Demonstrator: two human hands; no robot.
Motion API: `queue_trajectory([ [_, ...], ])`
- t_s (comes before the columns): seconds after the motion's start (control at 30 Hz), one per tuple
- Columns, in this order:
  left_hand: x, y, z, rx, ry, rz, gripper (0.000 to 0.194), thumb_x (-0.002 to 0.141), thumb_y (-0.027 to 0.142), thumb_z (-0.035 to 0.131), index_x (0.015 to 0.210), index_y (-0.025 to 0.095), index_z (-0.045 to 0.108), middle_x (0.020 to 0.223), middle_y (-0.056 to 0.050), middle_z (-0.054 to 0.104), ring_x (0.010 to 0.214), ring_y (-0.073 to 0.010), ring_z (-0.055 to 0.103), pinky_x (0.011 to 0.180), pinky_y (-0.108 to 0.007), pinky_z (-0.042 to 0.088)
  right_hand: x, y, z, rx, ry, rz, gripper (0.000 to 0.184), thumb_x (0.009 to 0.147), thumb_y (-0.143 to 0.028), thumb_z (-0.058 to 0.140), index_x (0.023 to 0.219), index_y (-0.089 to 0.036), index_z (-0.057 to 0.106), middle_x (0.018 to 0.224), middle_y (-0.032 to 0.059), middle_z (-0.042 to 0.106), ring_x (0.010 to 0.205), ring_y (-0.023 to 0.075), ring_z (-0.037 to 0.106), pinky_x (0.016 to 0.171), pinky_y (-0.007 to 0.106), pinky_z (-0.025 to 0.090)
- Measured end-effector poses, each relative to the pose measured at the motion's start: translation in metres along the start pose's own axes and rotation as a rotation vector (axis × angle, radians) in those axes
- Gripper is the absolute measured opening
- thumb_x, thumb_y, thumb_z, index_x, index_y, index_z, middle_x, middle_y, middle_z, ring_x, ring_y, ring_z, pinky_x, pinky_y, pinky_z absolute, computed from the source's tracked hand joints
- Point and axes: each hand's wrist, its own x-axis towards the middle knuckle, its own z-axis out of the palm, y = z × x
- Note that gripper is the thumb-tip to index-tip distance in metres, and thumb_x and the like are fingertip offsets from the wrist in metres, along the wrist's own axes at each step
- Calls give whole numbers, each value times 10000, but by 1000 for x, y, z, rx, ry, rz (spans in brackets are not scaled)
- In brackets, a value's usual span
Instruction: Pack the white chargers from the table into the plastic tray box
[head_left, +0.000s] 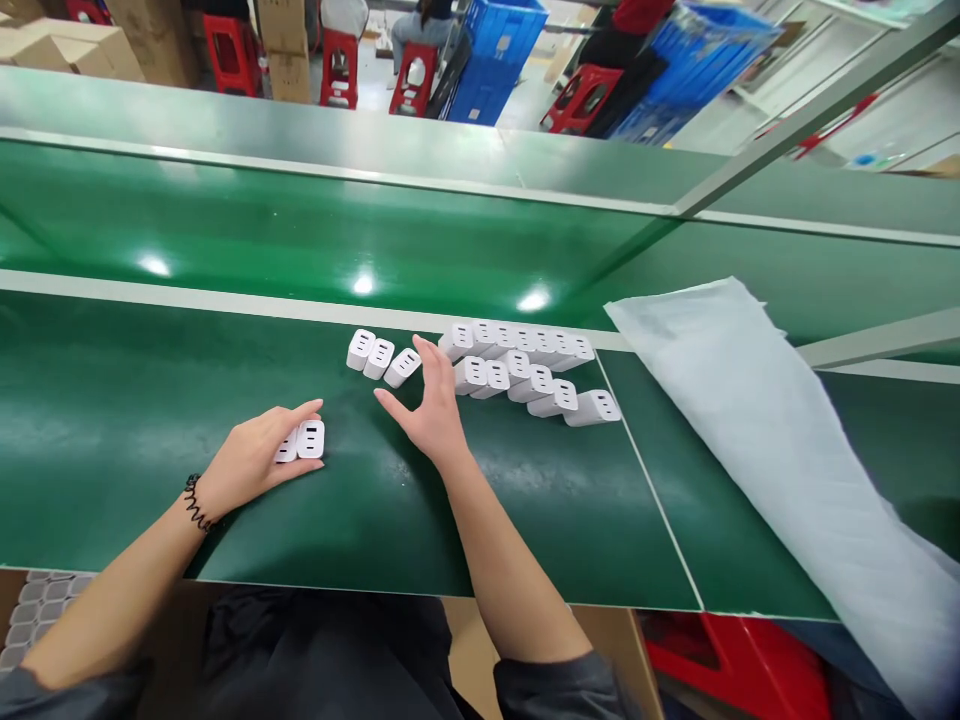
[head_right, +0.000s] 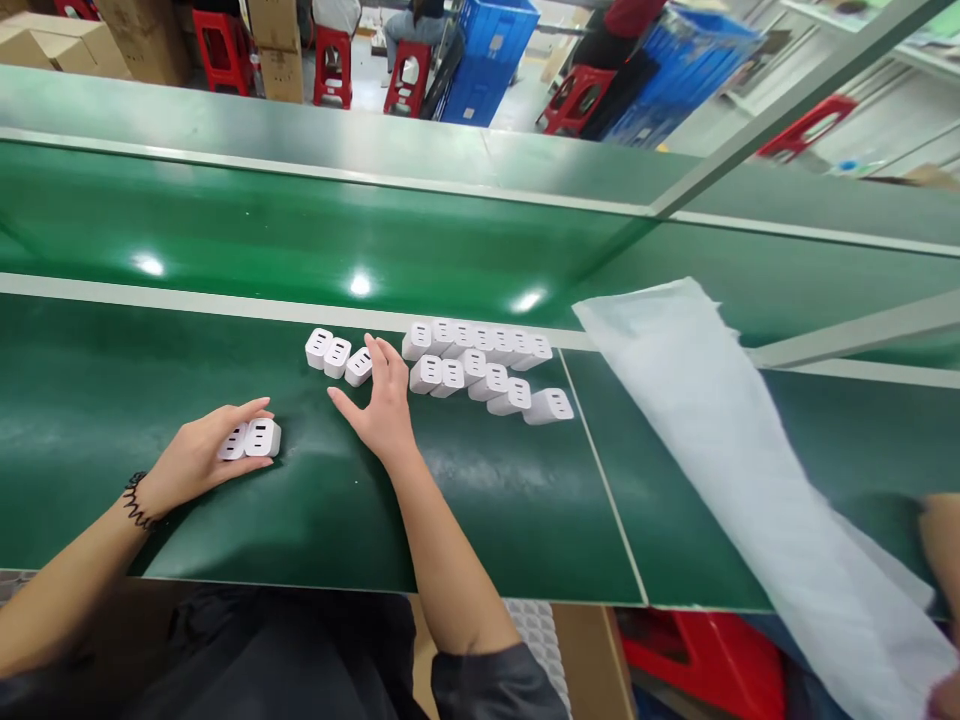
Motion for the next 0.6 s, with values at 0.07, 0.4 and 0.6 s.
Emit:
queue_trajectory([
  [0.07, 0, 1, -2, -3, 6, 10, 649, 922, 463, 614, 1471, 263, 334, 1202, -46, 680, 998, -184, 665, 826, -285, 531, 7, 1, 3, -23, -68, 1, 844, 857, -497, 642, 1544, -255, 214, 1507, 159, 363, 1420, 325, 343, 1128, 579, 374],
  [0.4, 4, 5, -4, -26, -1, 46, 661, 927, 411, 622, 1487, 256, 308, 1149, -45, 694, 944, -169, 667, 786, -269, 529, 50, 2, 18, -138, -135, -65, 717, 836, -605, 626, 1399, -181, 495, 1292, 122, 636, 1182, 300, 573, 963, 447, 519],
  [0.6, 5, 6, -2, -48, -26, 23, 682, 917, 410, 638, 1489, 263, 299, 1170, -49, 693, 981, -181, 668, 806, -279, 535, 48, 3, 30, -186, -56, -112, 641, 851, -612, 609, 1321, -176, 588, 1226, 122, 687, 1105, 308, 607, 938, 450, 507],
])
